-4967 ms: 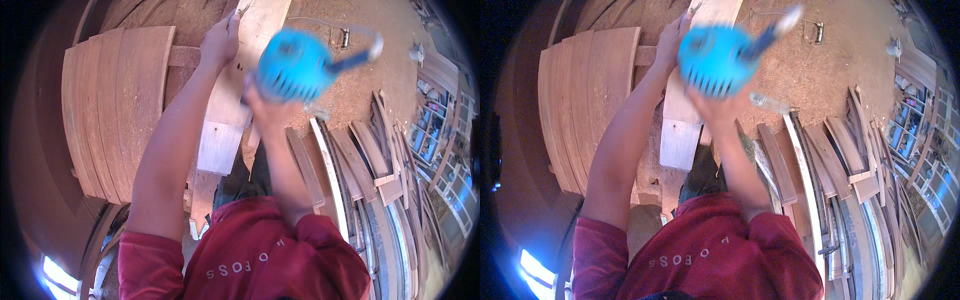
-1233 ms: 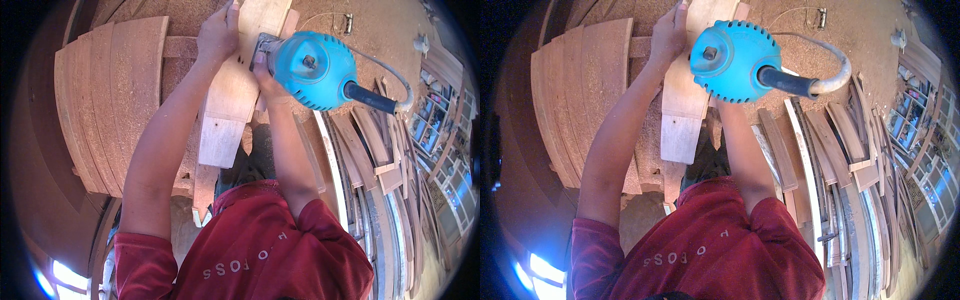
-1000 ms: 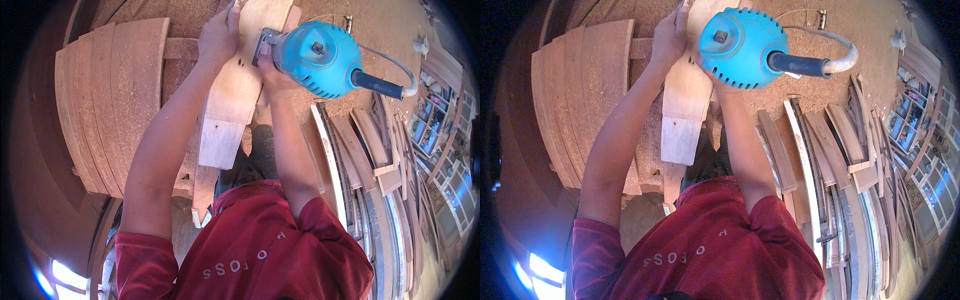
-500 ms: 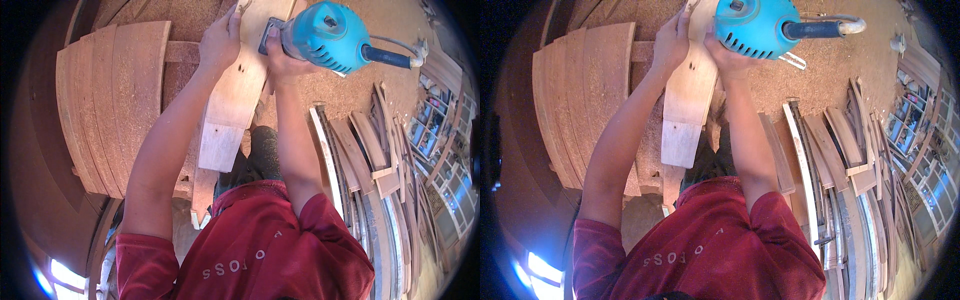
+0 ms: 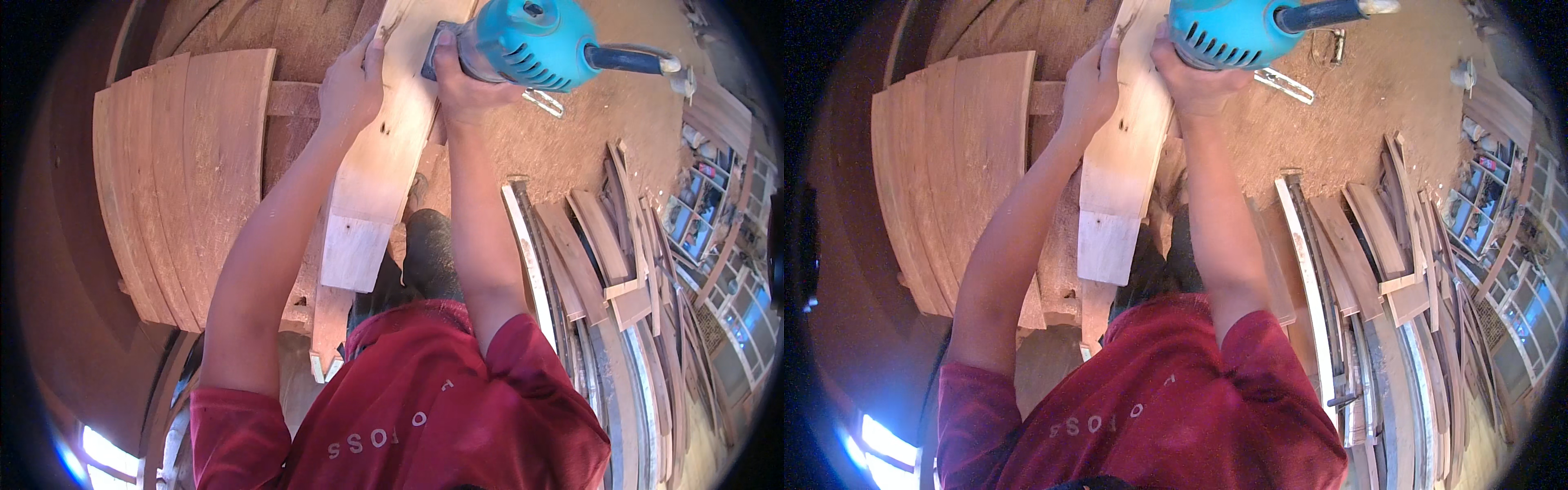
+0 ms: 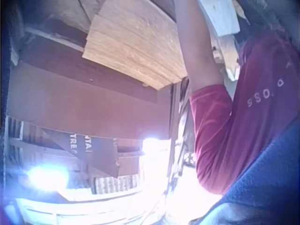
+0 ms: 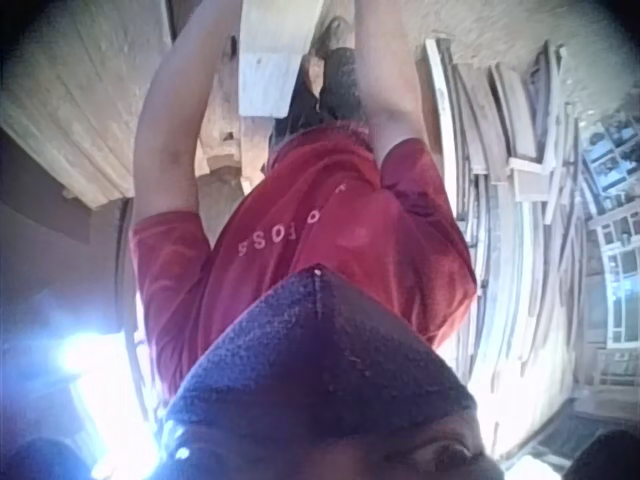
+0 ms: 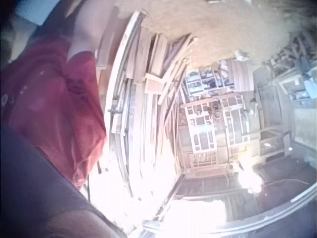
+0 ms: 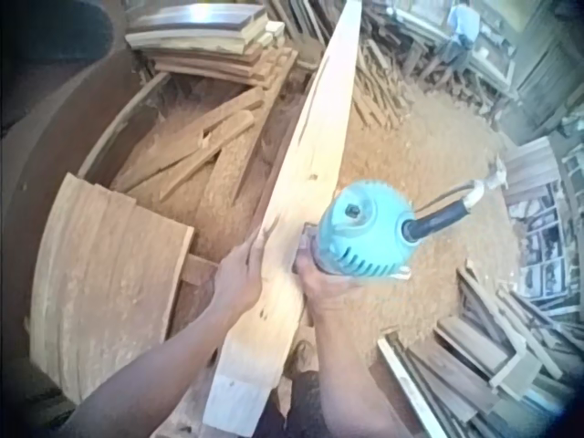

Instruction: The person uses a handheld router to shape the edge of a long wooden plank, moving the tool steadily along the length of the wood while holding the plank in place.

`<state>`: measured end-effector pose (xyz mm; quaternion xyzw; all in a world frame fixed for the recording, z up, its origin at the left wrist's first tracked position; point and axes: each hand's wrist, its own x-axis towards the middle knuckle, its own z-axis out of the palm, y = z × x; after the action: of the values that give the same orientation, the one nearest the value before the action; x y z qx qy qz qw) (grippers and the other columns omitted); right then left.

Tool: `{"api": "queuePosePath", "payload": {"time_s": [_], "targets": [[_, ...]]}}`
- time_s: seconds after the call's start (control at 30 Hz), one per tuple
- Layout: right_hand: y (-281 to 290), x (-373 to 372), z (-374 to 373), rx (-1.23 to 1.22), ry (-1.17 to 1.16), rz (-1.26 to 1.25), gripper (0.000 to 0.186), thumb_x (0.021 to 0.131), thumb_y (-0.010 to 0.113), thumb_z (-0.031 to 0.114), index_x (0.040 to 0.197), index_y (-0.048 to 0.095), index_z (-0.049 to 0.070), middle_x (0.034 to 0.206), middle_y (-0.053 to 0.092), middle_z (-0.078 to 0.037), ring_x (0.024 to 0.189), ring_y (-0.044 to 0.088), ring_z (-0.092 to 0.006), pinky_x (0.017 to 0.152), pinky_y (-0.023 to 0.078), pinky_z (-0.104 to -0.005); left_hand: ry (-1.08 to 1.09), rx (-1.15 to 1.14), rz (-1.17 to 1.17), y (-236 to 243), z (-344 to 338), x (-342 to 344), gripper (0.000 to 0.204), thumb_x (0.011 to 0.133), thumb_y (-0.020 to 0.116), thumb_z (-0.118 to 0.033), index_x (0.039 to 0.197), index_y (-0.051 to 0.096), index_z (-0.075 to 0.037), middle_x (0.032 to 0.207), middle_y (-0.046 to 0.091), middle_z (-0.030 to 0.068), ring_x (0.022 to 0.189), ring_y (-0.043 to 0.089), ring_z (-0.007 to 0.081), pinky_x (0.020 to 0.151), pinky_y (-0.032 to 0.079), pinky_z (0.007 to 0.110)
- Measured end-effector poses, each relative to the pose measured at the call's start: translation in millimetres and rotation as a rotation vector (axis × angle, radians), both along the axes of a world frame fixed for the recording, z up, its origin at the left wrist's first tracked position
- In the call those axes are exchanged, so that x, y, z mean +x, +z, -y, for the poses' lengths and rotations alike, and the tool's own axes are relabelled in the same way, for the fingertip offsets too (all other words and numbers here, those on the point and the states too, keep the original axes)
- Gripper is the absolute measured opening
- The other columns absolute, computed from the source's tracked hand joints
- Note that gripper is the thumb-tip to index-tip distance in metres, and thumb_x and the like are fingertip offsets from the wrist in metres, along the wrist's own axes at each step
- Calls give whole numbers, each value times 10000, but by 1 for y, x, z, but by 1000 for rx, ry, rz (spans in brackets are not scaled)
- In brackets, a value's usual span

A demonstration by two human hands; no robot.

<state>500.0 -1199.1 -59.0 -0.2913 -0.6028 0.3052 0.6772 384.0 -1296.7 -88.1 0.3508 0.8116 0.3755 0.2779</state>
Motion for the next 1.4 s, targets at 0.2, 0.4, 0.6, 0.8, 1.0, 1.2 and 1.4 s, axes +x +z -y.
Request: {"api": "queuePosePath", "payload": {"time_s": [0.2, 0.4, 0.6, 0.8, 1.0, 1.2, 1.4], "targets": [[0, -10, -21, -7, -59, -108, 791, 624, 985, 293, 1210, 559, -24, 1043, 675, -100, 903, 683, -230, 828, 579, -367, 3, -6, -8, 3, -2, 1, 522, 1107, 381, -493, 1528, 569, -248, 1403, 658, 192, 1321, 594, 416, 1116, 450, 515], [-9, -12, -44, 40, -38, -33, 860, 713, 959, 253, 1354, 471, -45, 1223, 625, -138, 1107, 637, -265, 1003, 512, -403, 4, -24, 21, 7, -3, 0, 533, 1105, 385, -490, 1525, 572, -219, 1412, 655, 187, 1330, 587, 417, 1123, 447, 510], [-11, -12, -68, -8, 24, -63, 861, 684, 967, 297, 1334, 505, -31, 1195, 648, -161, 1108, 659, -295, 982, 530, -421, -7, -13, -14, 3, -7, 3, 555, 1106, 383, -503, 1514, 582, -184, 1387, 668, 196, 1320, 595, 416, 1125, 449, 494], [40, -17, -67, -731, 158, 92, 641, 672, 947, 184, 1219, 649, 35, 991, 744, -101, 875, 739, -200, 787, 601, -355, 14, -64, 17, 6, -1, 0, 579, 1113, 385, -483, 1482, 601, -92, 1387, 662, 226, 1313, 604, 424, 1103, 463, 478], [34, -27, -101, -335, -20, -42, 725, 636, 966, 256, 1244, 631, 46, 1095, 724, -136, 957, 733, -256, 823, 601, -400, -3, -41, -28, 7, -6, 3, 566, 1125, 386, -433, 1462, 603, -34, 1357, 672, 252, 1289, 620, 425, 1088, 470, 473], [12, -30, -141, -41, -219, 312, 977, 567, 991, 348, 1389, 552, 52, 1156, 699, -200, 1013, 720, -387, 878, 590, -481, 1, -111, 32, 9, -6, 1, 544, 1128, 412, -384, 1441, 602, 18, 1287, 700, 273, 1218, 673, 390, 1035, 498, 438], [7, -41, -166, -119, -160, 182, 970, 533, 1003, 324, 1365, 574, 68, 1133, 695, -186, 1024, 707, -384, 887, 581, -479, -3, -90, 32, 15, -9, 4, 515, 1132, 416, -358, 1357, 639, 48, 1061, 732, 248, 997, 704, 330, 899, 518, 424]]}}
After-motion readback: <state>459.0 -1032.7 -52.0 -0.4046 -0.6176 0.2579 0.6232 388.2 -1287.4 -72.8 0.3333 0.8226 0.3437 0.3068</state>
